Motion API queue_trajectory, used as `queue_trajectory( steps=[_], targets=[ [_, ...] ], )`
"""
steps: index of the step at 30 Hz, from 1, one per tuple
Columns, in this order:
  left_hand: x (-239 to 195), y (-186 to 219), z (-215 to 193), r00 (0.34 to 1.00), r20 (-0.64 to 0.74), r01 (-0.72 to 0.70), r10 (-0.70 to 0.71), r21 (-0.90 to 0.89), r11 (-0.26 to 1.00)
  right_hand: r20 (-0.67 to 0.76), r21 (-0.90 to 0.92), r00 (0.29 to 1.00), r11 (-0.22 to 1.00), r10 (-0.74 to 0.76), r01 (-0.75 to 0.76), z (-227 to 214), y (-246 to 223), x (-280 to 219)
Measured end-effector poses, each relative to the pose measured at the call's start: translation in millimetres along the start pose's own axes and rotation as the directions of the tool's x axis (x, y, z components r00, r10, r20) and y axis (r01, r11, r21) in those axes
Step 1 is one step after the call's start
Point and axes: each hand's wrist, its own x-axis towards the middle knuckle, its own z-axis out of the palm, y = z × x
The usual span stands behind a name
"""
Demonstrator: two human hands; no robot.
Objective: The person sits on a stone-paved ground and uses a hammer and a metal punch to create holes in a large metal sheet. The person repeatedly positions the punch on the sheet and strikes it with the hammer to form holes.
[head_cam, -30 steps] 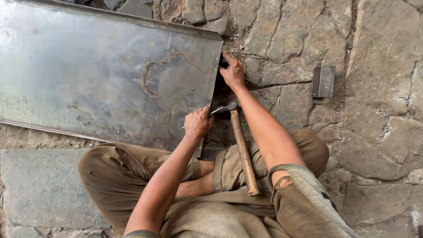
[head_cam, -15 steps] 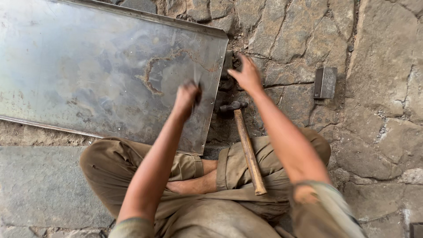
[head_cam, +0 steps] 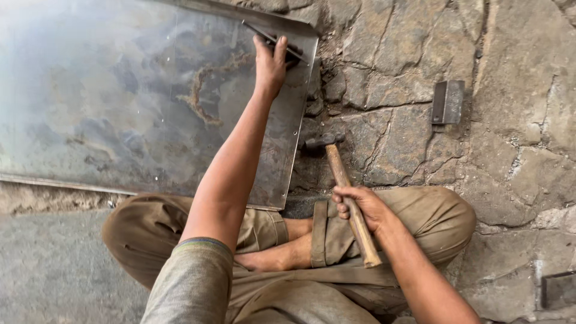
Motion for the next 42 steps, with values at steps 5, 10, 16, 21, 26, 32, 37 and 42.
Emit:
queue_trajectory(
  steps=[5,10,16,21,26,32,37,42],
  targets=[
    [-6.1,2.2,3.7,0.995,-0.053,-0.072,0.083,0.190,0.979,0.008,0.082,1.000,0.997,0.000,-0.001,22.6,-2.2,-10.4],
    [-6.2,7.1,2.9,0.996,0.000,-0.089,0.091,0.185,0.979,-0.023,0.044,1.000,0.999,-0.002,0.003,21.6,-0.7,-7.3],
    [-4.0,29.2,12.3,0.948,0.219,-0.307,0.232,0.429,0.850,-0.116,-0.126,0.993,0.992,-0.028,0.013,28.7,-8.9,-12.1],
    [2.9,70.2,26.7,0.755,0.617,-0.585,0.222,0.480,0.654,-0.387,-0.693,0.865,0.719,-0.319,-0.045,62.3,-52.4,-65.3],
    [2.9,77.6,26.8,0.657,0.724,-0.674,0.211,0.438,0.595,0.360,-0.112,0.268,0.244,-0.894,0.963,74.5,-116.8,-149.4],
    [3.7,77.7,28.7,0.599,0.790,-0.699,0.130,0.437,0.566,0.361,-0.723,0.250,-0.100,-0.898,0.684,122.0,-148.6,-97.1],
    [-3.0,85.3,32.1,0.581,0.780,-0.733,0.231,0.379,0.564,0.138,-0.797,0.669,0.319,-0.730,0.513,148.6,-164.9,-127.4],
    [-3.4,63.1,20.4,0.635,0.748,-0.694,0.195,0.441,0.569,0.372,-0.387,-0.081,-0.233,-0.925,0.892,129.0,-146.6,-118.9]
  ],
)
